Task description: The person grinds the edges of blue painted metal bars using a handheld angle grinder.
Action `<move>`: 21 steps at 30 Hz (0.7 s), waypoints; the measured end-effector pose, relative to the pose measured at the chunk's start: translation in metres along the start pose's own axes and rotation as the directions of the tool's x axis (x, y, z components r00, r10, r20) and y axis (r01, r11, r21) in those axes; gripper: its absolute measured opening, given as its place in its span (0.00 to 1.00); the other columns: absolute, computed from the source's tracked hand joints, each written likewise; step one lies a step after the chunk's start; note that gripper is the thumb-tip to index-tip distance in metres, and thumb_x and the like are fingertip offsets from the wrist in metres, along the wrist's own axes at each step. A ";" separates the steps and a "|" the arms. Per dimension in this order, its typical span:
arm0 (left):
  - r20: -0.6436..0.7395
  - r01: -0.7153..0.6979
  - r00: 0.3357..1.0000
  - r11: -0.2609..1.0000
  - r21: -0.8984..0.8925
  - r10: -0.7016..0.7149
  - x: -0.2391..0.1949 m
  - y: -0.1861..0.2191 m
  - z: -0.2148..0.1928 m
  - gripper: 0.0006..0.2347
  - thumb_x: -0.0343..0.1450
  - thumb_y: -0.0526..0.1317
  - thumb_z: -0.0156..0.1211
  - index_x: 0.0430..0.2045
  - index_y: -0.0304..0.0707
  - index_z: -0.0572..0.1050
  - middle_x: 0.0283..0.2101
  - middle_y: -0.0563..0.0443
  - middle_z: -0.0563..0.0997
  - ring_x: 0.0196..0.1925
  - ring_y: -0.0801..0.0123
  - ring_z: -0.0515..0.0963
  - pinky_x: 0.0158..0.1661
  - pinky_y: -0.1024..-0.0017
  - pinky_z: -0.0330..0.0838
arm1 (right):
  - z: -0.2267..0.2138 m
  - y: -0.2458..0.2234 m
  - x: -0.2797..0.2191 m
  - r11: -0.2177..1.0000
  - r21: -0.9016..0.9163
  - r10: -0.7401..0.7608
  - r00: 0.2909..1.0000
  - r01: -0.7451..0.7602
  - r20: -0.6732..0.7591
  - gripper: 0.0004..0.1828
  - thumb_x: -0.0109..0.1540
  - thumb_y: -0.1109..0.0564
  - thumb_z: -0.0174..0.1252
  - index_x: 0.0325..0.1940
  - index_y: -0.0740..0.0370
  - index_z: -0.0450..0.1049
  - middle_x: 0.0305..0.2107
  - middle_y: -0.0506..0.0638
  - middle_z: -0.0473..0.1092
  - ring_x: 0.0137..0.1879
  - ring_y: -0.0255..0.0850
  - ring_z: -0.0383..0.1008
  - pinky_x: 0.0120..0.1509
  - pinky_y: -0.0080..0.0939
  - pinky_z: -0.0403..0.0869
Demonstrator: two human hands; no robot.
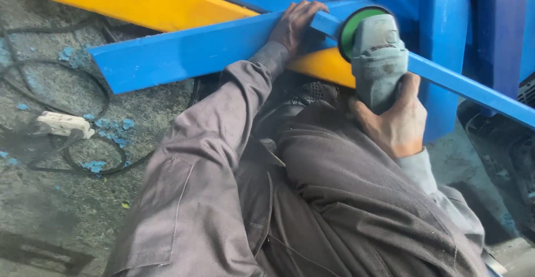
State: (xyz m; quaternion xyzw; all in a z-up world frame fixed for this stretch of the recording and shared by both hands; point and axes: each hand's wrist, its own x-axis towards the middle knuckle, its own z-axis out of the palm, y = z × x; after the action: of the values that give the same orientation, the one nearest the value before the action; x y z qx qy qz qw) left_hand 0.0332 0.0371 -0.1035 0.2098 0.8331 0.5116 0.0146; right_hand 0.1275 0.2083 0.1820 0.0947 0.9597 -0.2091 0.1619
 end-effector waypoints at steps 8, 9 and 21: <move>-0.054 -0.033 0.998 0.999 -0.002 0.033 -0.002 -0.003 0.004 0.21 0.67 0.38 0.72 0.51 0.48 0.68 0.47 0.51 0.78 0.55 0.56 0.77 0.55 0.59 0.68 | 0.010 -0.028 0.017 0.997 -0.043 -0.057 0.998 0.058 0.009 0.43 0.61 0.43 0.73 0.66 0.66 0.56 0.46 0.70 0.74 0.50 0.67 0.78 0.53 0.61 0.75; -0.058 -0.033 0.998 0.999 0.001 0.033 -0.001 -0.001 0.001 0.21 0.67 0.38 0.72 0.51 0.48 0.68 0.47 0.51 0.78 0.55 0.56 0.77 0.55 0.59 0.68 | 0.008 -0.024 0.016 0.997 -0.042 -0.063 0.998 0.063 0.009 0.43 0.61 0.43 0.73 0.66 0.66 0.56 0.46 0.70 0.74 0.50 0.67 0.78 0.53 0.61 0.75; -0.005 -0.064 0.998 0.995 -0.080 0.064 0.002 0.004 -0.007 0.21 0.63 0.47 0.76 0.43 0.45 0.69 0.41 0.49 0.78 0.48 0.55 0.78 0.51 0.59 0.67 | 0.009 0.004 -0.008 1.000 -0.006 -0.018 0.999 0.018 -0.031 0.47 0.57 0.43 0.75 0.66 0.67 0.56 0.43 0.71 0.74 0.48 0.69 0.77 0.51 0.61 0.75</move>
State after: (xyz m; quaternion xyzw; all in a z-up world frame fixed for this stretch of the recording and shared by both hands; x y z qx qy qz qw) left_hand 0.0313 0.0337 -0.0966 0.2351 0.8047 0.5451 0.0058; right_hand 0.1388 0.2068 0.1753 0.0887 0.9635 -0.2064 0.1453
